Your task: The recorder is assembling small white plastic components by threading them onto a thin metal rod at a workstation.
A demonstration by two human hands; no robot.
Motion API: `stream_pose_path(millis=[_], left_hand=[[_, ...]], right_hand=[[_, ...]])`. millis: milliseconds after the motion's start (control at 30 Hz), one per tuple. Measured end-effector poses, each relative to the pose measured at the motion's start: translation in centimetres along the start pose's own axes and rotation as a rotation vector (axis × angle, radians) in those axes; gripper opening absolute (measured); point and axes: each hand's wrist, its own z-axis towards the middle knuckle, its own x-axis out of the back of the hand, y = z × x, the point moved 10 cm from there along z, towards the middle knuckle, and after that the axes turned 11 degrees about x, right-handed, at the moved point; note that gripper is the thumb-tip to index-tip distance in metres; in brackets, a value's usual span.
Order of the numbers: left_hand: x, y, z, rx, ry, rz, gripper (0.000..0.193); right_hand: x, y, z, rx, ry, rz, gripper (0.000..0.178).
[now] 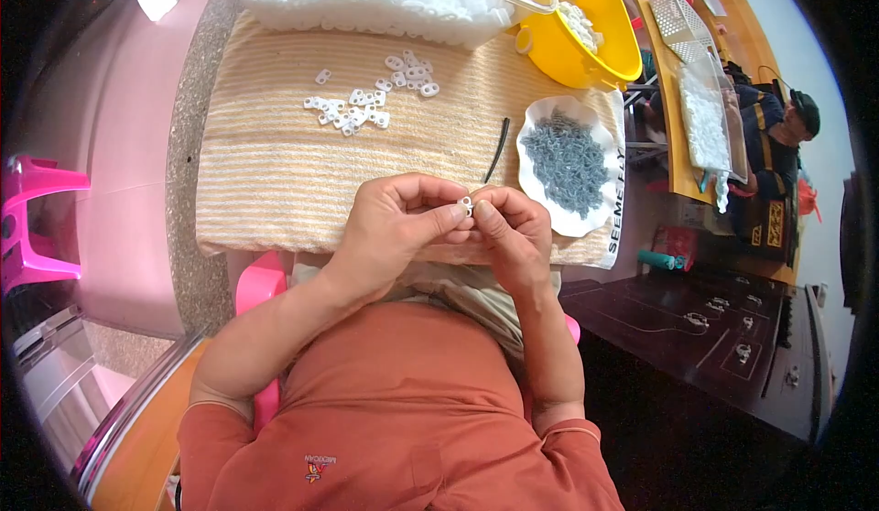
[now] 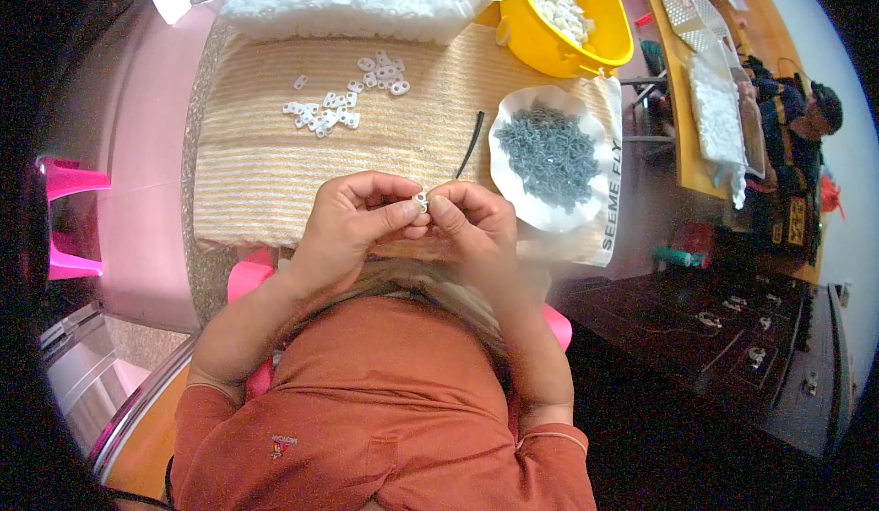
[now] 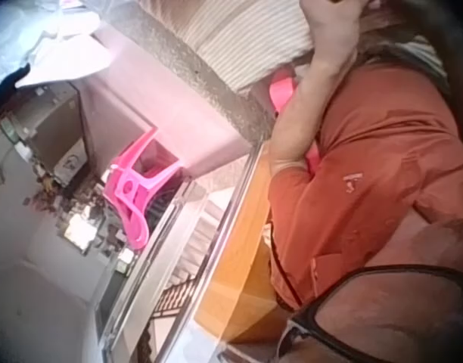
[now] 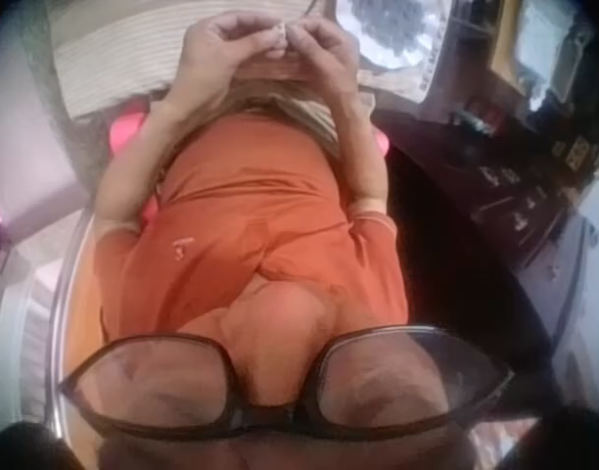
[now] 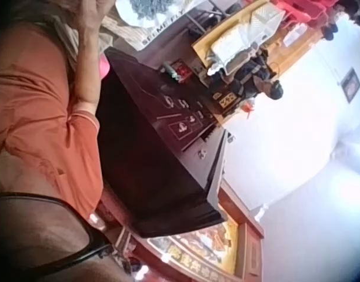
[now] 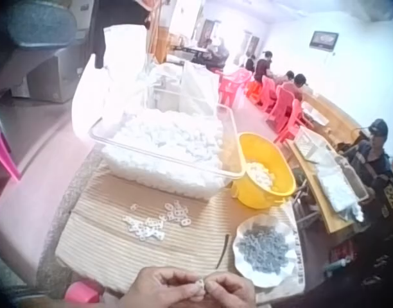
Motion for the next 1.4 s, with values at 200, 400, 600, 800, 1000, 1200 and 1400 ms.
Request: stream_pose_path(millis=[200, 400, 600, 800, 1000, 1200, 1400], left_hand=[[-0.3, -0.1, 0.0, 0.041, -0.041, -0.021, 0.017], [-0.7, -0.1, -0.3, 0.040, -0.074, 0.003, 0.017], [-0.6, -0.3, -0.6, 0.001, -0.048, -0.003, 0.016], [-0.6, 0.1, -0.8, -0.060, 0.023, 0.079, 0.016], [-0.7, 0.4, -0.6, -0.085, -0.014, 0.074, 0.015], [-1.1, 0.5, -0.7, -0.061, -0.057, 0.022, 0.016], [-1.0, 0.5, -0.9, -0.061, -0.078, -0.024, 0.015]], right_hand=[[-0.2, -0.1, 0.0, -0.003, -0.044, 0.066, 0.016], [0.2, -0.9, 0.0, 0.070, -0.088, -0.081, 0.014], [-0.2, -1.5, -0.3, 0.076, -0.038, -0.107, 0.014], [-0.1, -2.0, -0.4, 0.171, -0.022, -0.203, 0.013], [-0.4, -2.0, -0.3, 0.109, -0.005, -0.101, 0.013], [-0.7, -2.5, -0.2, 0.118, -0.075, -0.102, 0.016], [-0.8, -3.1, -0.3, 0.151, -0.079, -0.166, 0.016]])
